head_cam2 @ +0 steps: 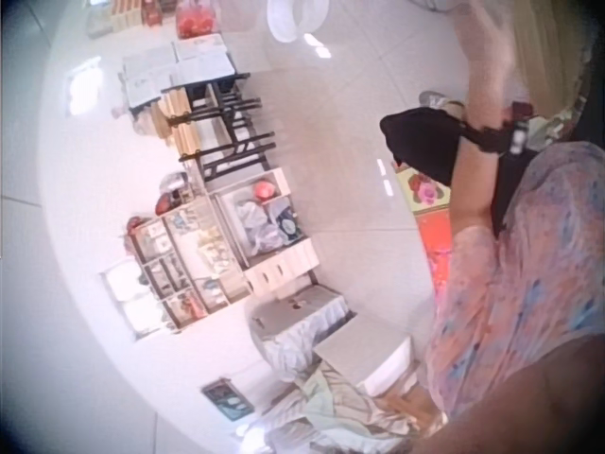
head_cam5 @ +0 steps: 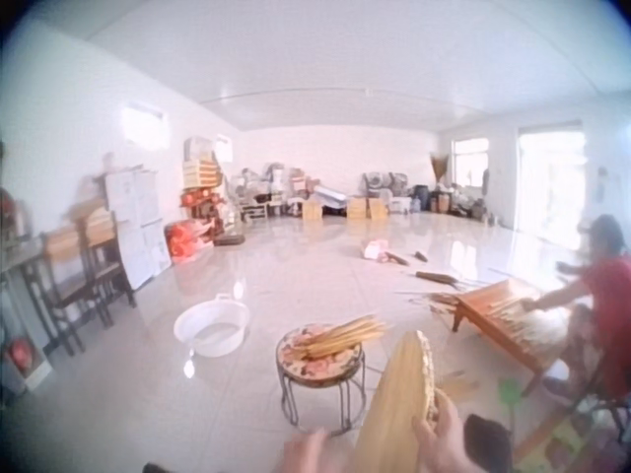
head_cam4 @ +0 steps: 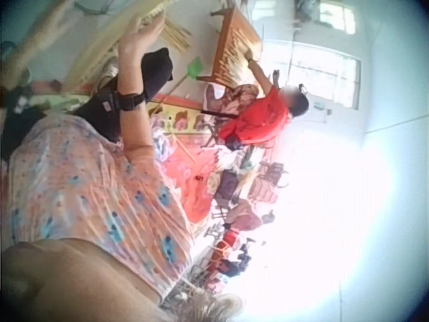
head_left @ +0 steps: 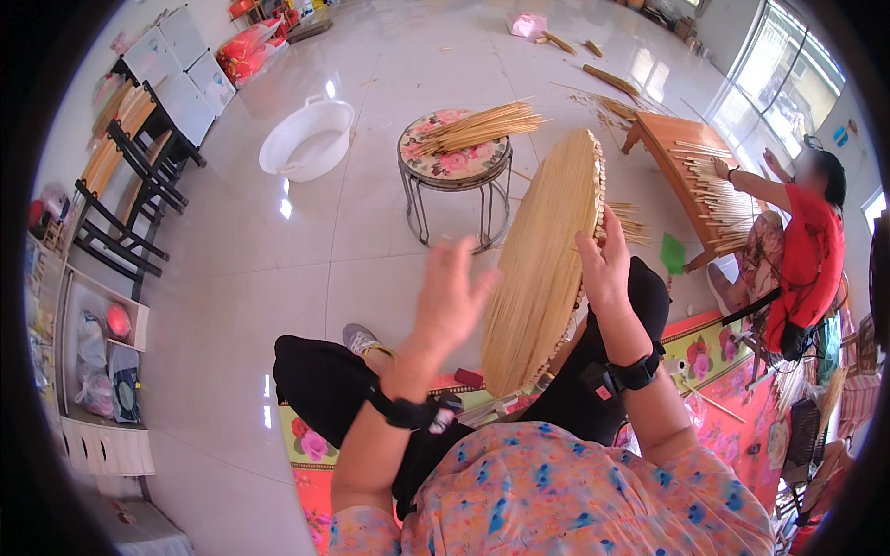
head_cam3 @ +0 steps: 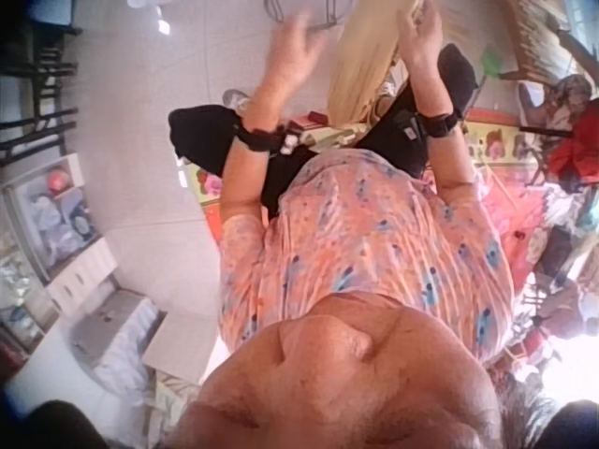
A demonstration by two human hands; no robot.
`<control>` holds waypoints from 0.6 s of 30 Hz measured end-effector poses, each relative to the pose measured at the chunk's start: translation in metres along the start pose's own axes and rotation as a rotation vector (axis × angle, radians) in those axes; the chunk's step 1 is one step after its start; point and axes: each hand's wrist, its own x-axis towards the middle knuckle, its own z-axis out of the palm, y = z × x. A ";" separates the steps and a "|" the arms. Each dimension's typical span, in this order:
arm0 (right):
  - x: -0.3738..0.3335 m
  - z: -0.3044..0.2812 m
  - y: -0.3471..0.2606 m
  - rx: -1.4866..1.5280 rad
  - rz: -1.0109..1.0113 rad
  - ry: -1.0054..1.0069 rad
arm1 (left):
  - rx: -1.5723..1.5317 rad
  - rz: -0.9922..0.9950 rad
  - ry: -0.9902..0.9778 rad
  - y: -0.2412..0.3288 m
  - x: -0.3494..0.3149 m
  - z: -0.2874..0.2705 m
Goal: The person assembles a bamboo fan by threading a white string through holes in the bamboo slats, pulling the string tight, and knotting it by hand. Using scissors, the person trims the excess string and then aligns a decorative wooden bead trim along the edge of the fan.
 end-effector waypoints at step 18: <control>0.020 -0.031 -0.024 0.205 0.199 -0.202 | -1.473 -1.030 0.180 -0.238 0.122 0.159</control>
